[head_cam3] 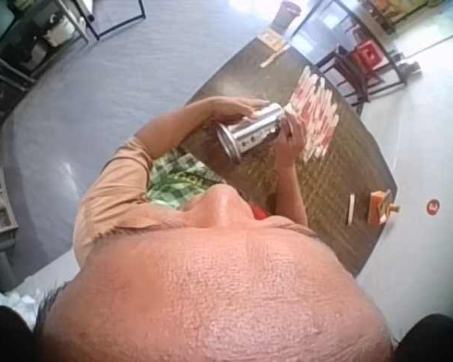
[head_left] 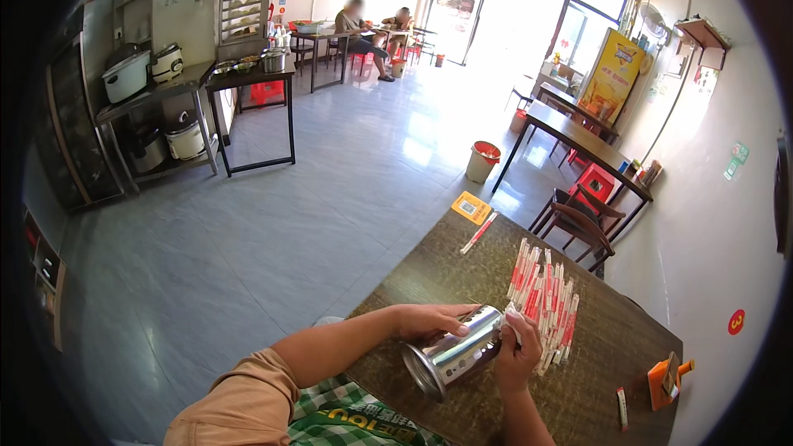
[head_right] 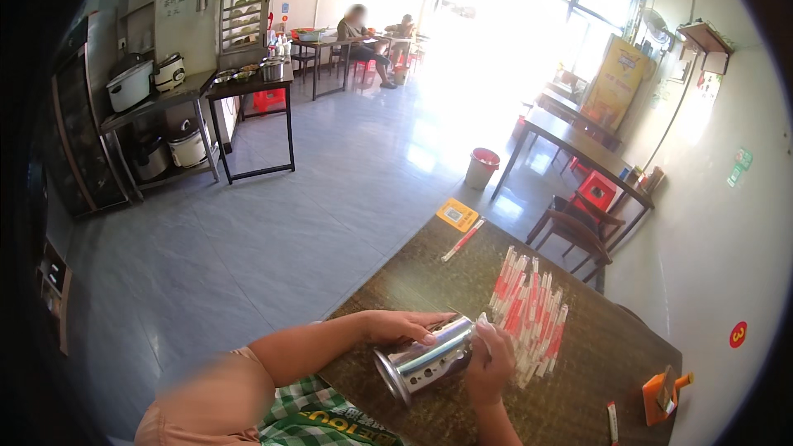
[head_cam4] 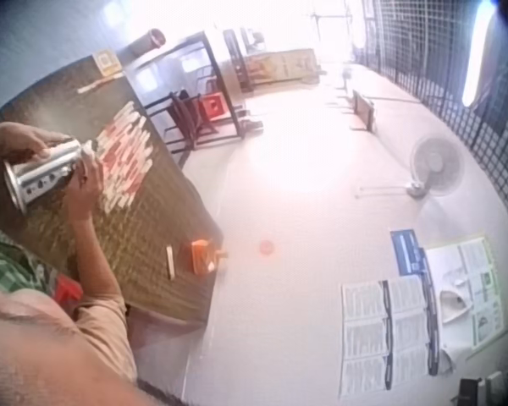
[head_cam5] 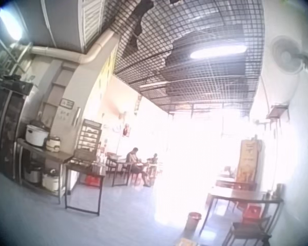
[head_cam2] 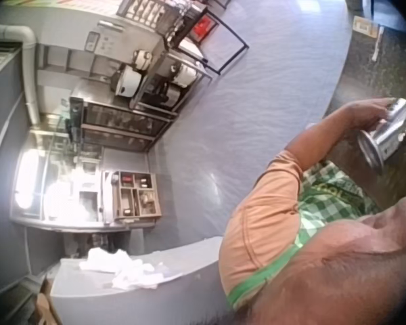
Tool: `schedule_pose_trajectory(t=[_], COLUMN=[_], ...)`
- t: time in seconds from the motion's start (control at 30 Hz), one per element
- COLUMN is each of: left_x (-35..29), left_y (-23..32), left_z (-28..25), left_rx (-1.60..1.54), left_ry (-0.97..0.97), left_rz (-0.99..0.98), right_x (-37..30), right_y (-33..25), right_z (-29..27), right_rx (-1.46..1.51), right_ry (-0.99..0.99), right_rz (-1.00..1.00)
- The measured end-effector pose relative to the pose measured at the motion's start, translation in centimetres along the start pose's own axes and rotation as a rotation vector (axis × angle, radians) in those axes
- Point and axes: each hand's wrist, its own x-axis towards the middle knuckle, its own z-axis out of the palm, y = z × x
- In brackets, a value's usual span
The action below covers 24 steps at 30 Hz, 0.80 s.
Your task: The person wipes the exterior and interior surfaces of a perforated metal cutlery holder using a white tissue. They rotate the holder to clean all sides and the bottom, then place it back on the table.
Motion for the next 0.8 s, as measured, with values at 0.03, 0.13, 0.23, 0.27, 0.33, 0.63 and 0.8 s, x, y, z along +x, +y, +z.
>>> schedule_pose_trajectory(t=[0.03, 0.13, 0.23, 0.27, 0.33, 0.63, 0.8], left_x=[0.6, 0.2, -0.3, -0.5, -0.3, -0.2, -0.5], left_y=[-0.5, 0.5, 1.1, 1.3, 0.8, 0.6, 1.2], left_z=[-0.5, -0.2, -0.2, -0.1, -0.9, -1.1, -0.8], left_rx=[0.097, 0.188, 0.088, 0.055, 0.034, -0.02, 0.03], left_ry=[0.017, -0.039, 0.021, 0.029, 0.061, 0.194, 0.188], left_rz=[0.004, -0.071, -0.114, -0.119, -0.114, -0.033, -0.076], right_x=[0.0, 0.3, 0.8, 0.7, 0.7, -1.8, 0.3], right_y=[-0.1, -0.6, -0.4, -0.6, -1.1, -5.2, -1.6], right_z=[0.3, 0.7, 0.1, 0.0, 0.0, 0.7, 0.8], right_rx=[-0.003, -0.075, -0.161, -0.18, -0.205, -0.168, -0.289], right_ry=[0.009, 0.034, 0.032, 0.017, -0.014, -0.215, -0.059], right_rz=[-0.01, -0.088, -0.21, -0.239, -0.306, -0.552, -0.385])
